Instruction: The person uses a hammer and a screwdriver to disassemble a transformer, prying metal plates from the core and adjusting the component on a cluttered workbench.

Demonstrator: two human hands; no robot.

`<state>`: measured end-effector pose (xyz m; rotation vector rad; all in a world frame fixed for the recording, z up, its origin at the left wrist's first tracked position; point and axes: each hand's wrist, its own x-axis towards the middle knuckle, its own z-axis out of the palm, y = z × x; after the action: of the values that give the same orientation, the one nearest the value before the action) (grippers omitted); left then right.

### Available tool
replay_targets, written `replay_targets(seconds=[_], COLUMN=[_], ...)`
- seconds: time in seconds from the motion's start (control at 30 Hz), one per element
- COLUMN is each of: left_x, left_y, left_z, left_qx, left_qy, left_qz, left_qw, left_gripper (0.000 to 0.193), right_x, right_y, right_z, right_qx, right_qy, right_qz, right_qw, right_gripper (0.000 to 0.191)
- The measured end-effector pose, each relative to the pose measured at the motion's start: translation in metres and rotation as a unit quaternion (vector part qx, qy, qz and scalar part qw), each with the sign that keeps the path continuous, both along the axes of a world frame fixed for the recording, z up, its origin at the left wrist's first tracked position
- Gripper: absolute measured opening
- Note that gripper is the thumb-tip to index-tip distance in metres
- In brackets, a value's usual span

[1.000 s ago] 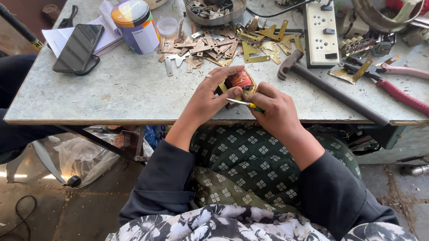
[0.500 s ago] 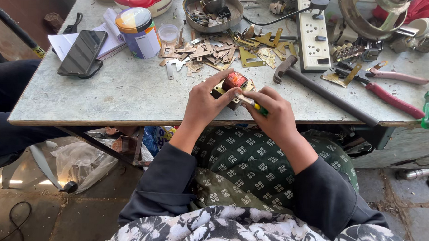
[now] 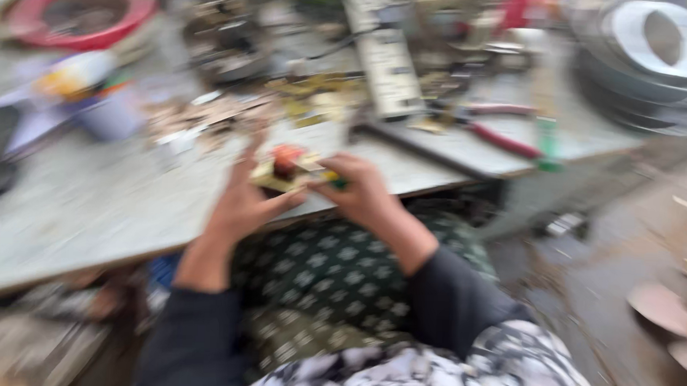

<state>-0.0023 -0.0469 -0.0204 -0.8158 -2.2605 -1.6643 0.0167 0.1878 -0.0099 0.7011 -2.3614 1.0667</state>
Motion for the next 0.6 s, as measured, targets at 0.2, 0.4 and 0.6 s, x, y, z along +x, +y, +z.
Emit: replay_targets(seconds=[0.2,0.4,0.6], left_x=[-0.002,-0.006,0.008], left_y=[0.001,0.003,-0.004], left_z=[0.004,-0.008,0.003], left_qx=[-0.052,-0.142,-0.109], left_qy=[-0.103,0.063,0.034], left_qz=[0.042,0.121,0.079], left_qw=[0.992,0.981,0.99], left_gripper=[0.137,0.114,0.104], right_x=[0.013,0.062,0.101], right_y=[0.006,0.012,0.024], right_z=[0.019,0.044,0.062], right_qx=[0.044,0.001,0.15], right_qy=[-0.015,-0.171,-0.104], right_qz=[-0.008,-0.062,0.0], right_qw=[0.999,0.983,0.983], right_gripper=[0.03,0.057,0.048])
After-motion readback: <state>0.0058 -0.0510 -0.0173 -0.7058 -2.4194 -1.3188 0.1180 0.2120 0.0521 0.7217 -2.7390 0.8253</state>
